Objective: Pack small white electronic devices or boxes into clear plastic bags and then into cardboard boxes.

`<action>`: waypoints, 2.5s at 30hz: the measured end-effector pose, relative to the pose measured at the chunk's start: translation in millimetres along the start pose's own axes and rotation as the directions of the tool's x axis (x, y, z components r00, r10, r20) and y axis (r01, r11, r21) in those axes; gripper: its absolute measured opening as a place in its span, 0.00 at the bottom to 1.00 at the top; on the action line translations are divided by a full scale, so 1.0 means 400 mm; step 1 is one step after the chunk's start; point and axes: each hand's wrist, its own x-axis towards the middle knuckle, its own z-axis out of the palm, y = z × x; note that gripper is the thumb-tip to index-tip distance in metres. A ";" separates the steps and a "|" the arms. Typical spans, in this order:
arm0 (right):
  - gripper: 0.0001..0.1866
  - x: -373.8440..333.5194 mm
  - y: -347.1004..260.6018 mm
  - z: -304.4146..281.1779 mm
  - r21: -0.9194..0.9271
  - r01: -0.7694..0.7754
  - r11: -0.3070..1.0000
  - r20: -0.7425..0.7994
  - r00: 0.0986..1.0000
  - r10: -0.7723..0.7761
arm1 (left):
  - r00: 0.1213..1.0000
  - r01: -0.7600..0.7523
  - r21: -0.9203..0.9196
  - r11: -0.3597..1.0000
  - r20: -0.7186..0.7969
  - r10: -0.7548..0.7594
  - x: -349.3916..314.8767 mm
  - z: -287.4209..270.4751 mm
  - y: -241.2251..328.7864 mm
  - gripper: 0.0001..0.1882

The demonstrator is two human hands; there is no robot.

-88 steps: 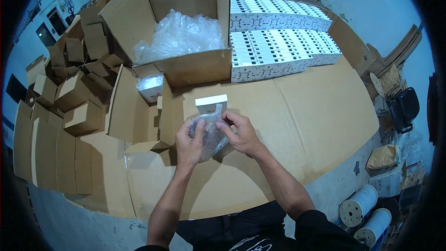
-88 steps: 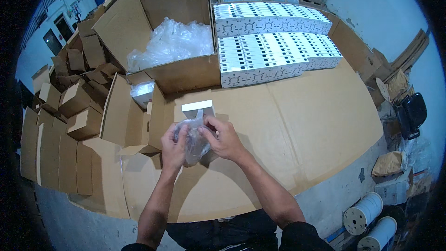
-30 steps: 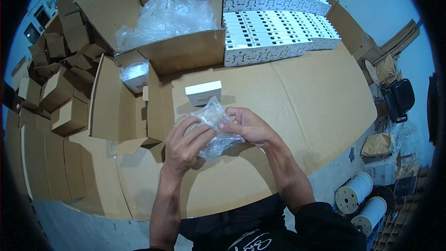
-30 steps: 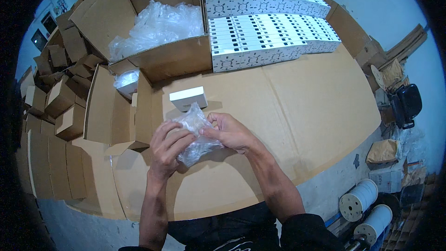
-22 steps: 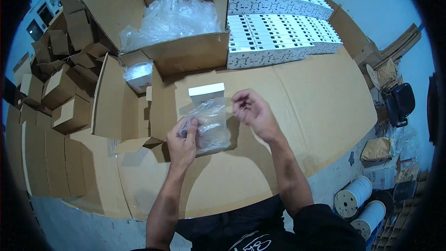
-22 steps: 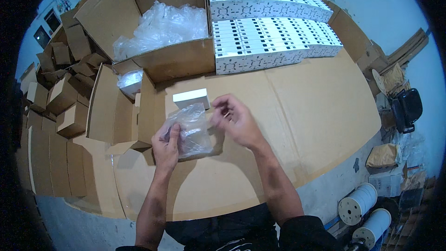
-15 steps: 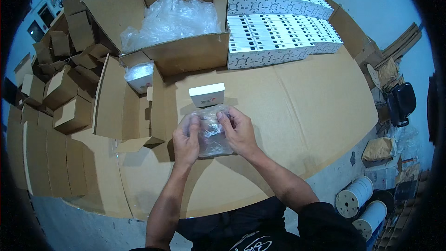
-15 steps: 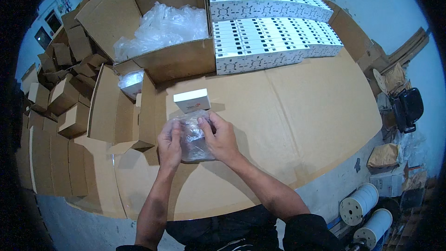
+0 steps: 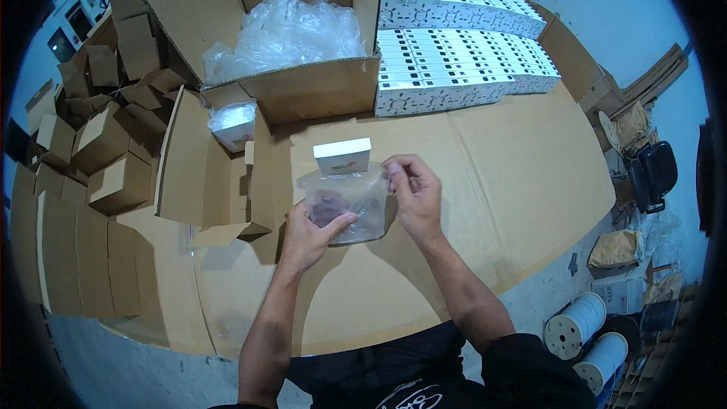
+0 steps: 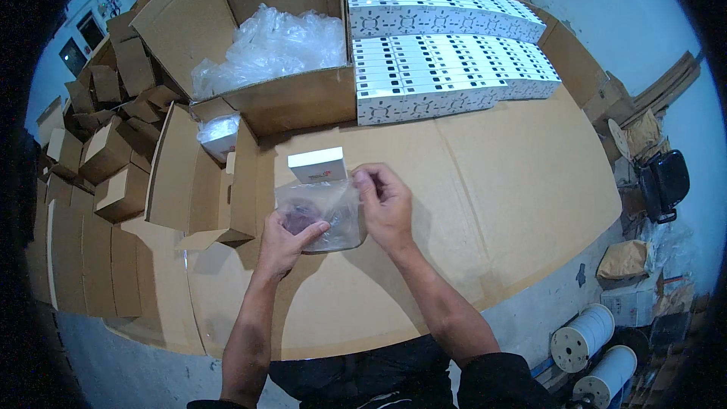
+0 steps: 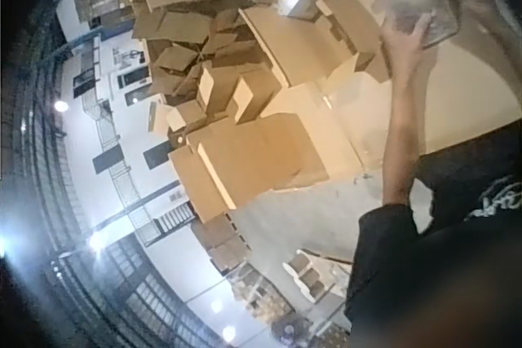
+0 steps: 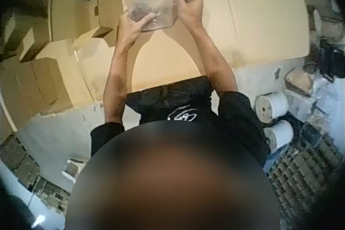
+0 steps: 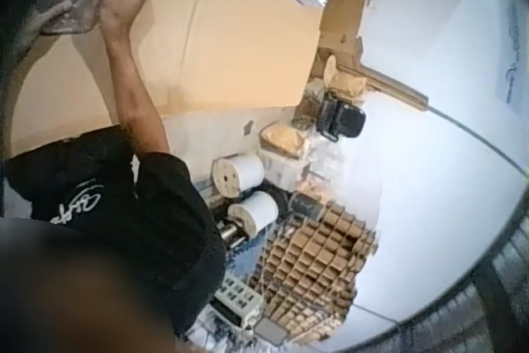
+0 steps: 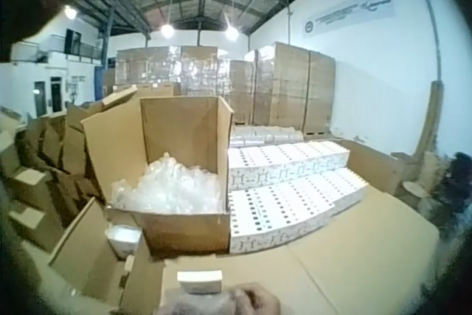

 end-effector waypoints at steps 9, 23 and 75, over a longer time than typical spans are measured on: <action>0.20 0.003 -0.073 -0.013 -0.575 0.601 0.555 0.385 0.797 -0.465 | 0.998 -0.063 0.086 0.994 -0.006 0.063 0.001 0.009 -0.004 0.15; 0.12 0.000 -0.059 0.005 -0.565 0.606 0.560 0.376 0.793 -0.479 | 0.998 -0.060 0.137 0.989 -0.014 0.062 0.000 0.011 0.000 0.14; 0.21 0.152 0.021 -0.029 -0.264 0.160 0.951 0.285 0.955 -0.081 | 0.996 -0.081 0.272 0.959 -0.014 0.088 0.011 -0.032 -0.004 0.35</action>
